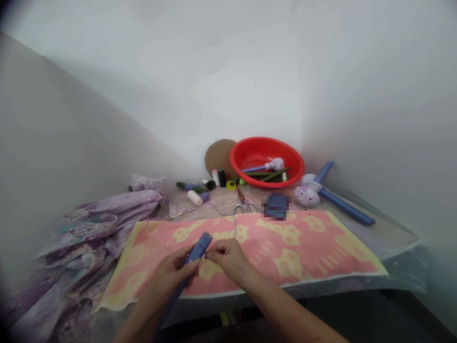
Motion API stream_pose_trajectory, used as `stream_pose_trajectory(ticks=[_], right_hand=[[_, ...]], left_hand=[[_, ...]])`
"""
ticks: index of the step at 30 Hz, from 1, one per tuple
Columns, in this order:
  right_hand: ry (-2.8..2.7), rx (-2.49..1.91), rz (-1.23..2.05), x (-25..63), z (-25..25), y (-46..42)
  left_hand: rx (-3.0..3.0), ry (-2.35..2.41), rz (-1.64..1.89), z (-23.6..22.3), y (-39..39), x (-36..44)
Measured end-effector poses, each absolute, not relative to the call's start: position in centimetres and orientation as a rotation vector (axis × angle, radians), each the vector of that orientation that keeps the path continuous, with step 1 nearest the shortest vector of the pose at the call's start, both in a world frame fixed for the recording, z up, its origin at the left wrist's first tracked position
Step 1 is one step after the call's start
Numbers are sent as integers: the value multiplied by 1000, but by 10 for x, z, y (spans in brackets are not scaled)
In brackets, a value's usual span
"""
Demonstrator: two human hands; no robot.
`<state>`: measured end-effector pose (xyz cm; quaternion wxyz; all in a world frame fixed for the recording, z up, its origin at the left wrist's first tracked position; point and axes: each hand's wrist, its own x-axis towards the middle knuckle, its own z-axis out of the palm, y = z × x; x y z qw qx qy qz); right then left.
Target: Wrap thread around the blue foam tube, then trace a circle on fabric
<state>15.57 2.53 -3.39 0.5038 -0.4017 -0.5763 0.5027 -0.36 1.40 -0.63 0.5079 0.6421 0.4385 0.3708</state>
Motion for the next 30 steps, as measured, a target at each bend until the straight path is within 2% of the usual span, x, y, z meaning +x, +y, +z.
stream_pose_trajectory(ticks=[10, 15, 20, 23, 27, 30], right_hand=[[-1765, -1077, 781, 159, -28, 16], [-1975, -1035, 535, 159, -23, 17], [-2147, -1068, 369, 164, -12, 26], [-2150, -1089, 540, 170, -10, 37], [-1937, -1005, 1156, 179, -18, 48], [-1720, -932, 1427, 182, -25, 51]], left_hand=[[1794, 1478, 939, -7, 16, -8], [2185, 1707, 666, -7, 10, -6], [2354, 1585, 492, -8, 0, -2], [2307, 1409, 487, -7, -3, -2], [2153, 1130, 529, 2, -5, -2], [2069, 1049, 618, 5, -3, -1]])
